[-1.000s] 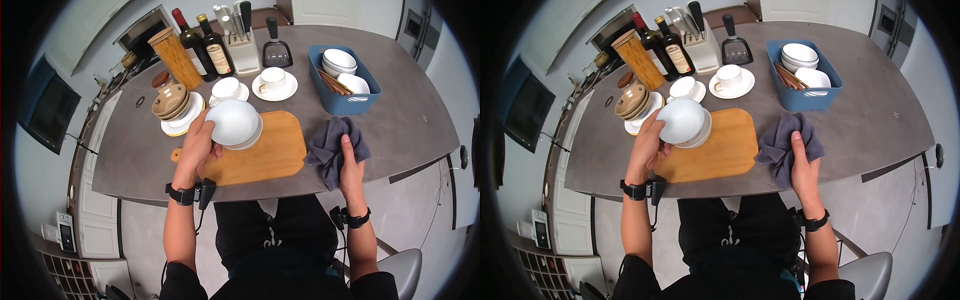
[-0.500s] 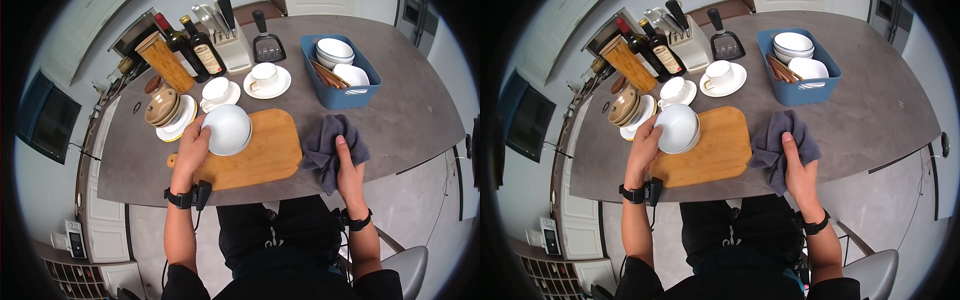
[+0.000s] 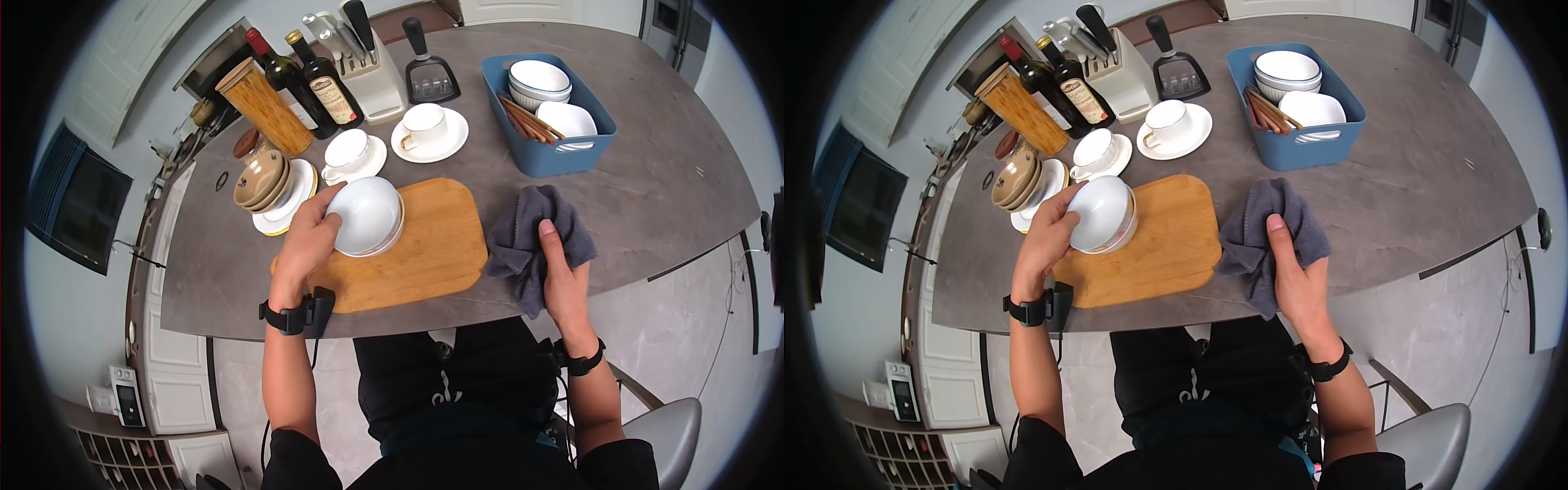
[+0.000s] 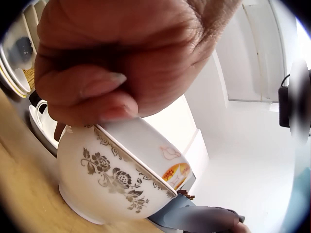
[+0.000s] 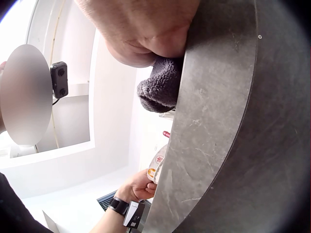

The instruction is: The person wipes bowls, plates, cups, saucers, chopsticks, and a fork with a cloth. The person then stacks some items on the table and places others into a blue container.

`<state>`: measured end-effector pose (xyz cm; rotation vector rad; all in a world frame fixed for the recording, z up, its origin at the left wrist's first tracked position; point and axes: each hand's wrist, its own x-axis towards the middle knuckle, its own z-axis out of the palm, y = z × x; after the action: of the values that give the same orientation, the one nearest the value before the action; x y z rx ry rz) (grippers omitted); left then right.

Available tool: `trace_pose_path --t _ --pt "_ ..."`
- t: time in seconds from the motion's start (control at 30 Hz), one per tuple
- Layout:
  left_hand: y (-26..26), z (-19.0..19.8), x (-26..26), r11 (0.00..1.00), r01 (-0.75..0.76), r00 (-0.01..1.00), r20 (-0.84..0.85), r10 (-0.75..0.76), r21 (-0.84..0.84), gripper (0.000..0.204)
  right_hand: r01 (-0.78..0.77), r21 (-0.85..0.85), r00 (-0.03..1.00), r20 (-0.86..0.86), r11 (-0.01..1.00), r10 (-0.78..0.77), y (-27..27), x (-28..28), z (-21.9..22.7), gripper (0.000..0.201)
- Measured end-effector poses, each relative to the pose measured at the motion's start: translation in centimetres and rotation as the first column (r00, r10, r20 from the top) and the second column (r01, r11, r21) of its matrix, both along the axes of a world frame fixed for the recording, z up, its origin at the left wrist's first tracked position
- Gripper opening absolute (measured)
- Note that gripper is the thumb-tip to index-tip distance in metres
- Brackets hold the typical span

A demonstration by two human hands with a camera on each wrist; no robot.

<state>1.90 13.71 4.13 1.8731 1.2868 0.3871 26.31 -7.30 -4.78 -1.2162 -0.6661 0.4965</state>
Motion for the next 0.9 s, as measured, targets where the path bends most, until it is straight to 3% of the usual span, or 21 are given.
trace_pose_path --t 0.03,0.1,0.13,0.2,0.23,0.33,0.4,0.53,0.63,0.67,0.73,0.83,0.9 --pt "0.3 -0.6 -0.2 1.000 0.003 1.000 0.001 -0.003 0.002 0.051 0.003 0.002 1.000 0.001 1.000 -0.003 0.0 0.0 0.1 0.046" --pt "0.9 -2.4 -1.0 0.941 0.011 0.993 0.111 -0.051 0.338 0.046 -0.014 0.018 1.000 -0.003 1.000 0.014 -0.1 -0.1 0.4 0.046" --pt "0.3 -1.7 -0.7 0.939 0.017 0.992 0.114 -0.059 0.343 0.046 -0.007 0.023 1.000 0.002 1.000 0.007 -0.1 -0.1 0.5 0.046" --pt "-1.6 1.0 0.4 0.710 0.045 0.967 -0.210 0.146 0.702 0.038 -0.003 0.019 1.000 -0.009 1.000 0.003 -0.1 -0.2 0.3 0.046" --pt "-2.1 1.8 1.3 0.707 0.047 0.968 -0.208 0.143 0.705 0.038 0.002 0.023 1.000 -0.008 1.000 -0.001 -0.1 -0.2 0.3 0.046" --pt "-3.7 4.0 5.1 0.616 0.099 0.995 -0.059 -0.085 0.782 0.030 -0.021 0.014 1.000 -0.001 1.000 0.021 -0.2 -0.2 0.4 0.047" --pt "-4.4 5.0 9.0 0.567 0.157 0.973 -0.027 -0.231 0.809 0.024 -0.062 0.001 0.997 -0.046 0.998 0.062 -0.3 -0.2 0.4 0.050" --pt "-4.2 6.2 18.6 0.442 0.350 0.899 -0.163 -0.407 0.826 0.023 -0.085 -0.008 0.996 -0.028 0.996 0.085 -0.4 -0.1 0.6 0.049" --pt "-1.8 6.2 25.7 0.433 0.457 0.872 -0.295 -0.390 0.777 0.025 -0.104 -0.033 0.995 -0.010 0.994 0.104 -0.6 0.1 0.4 0.048" --pt "-0.3 5.6 27.9 0.389 0.504 0.848 -0.356 -0.393 0.771 0.026 0.036 0.054 0.998 0.051 0.998 -0.039 -0.1 -0.4 0.4 0.034" --pt "1.9 4.2 31.4 0.330 0.557 0.812 -0.416 -0.410 0.762 0.027 0.032 0.047 0.998 0.045 0.998 -0.034 0.0 -0.2 -0.1 0.033" --pt "4.3 3.3 33.6 0.330 0.702 0.701 -0.535 -0.472 0.630 0.030 0.029 0.034 0.999 0.018 0.999 -0.030 0.0 0.0 -0.2 0.031" --pt "4.9 3.1 34.6 0.410 0.809 0.587 -0.622 -0.519 0.421 0.032 0.019 0.036 0.997 0.075 0.999 -0.021 -0.1 0.3 -0.5 0.030"
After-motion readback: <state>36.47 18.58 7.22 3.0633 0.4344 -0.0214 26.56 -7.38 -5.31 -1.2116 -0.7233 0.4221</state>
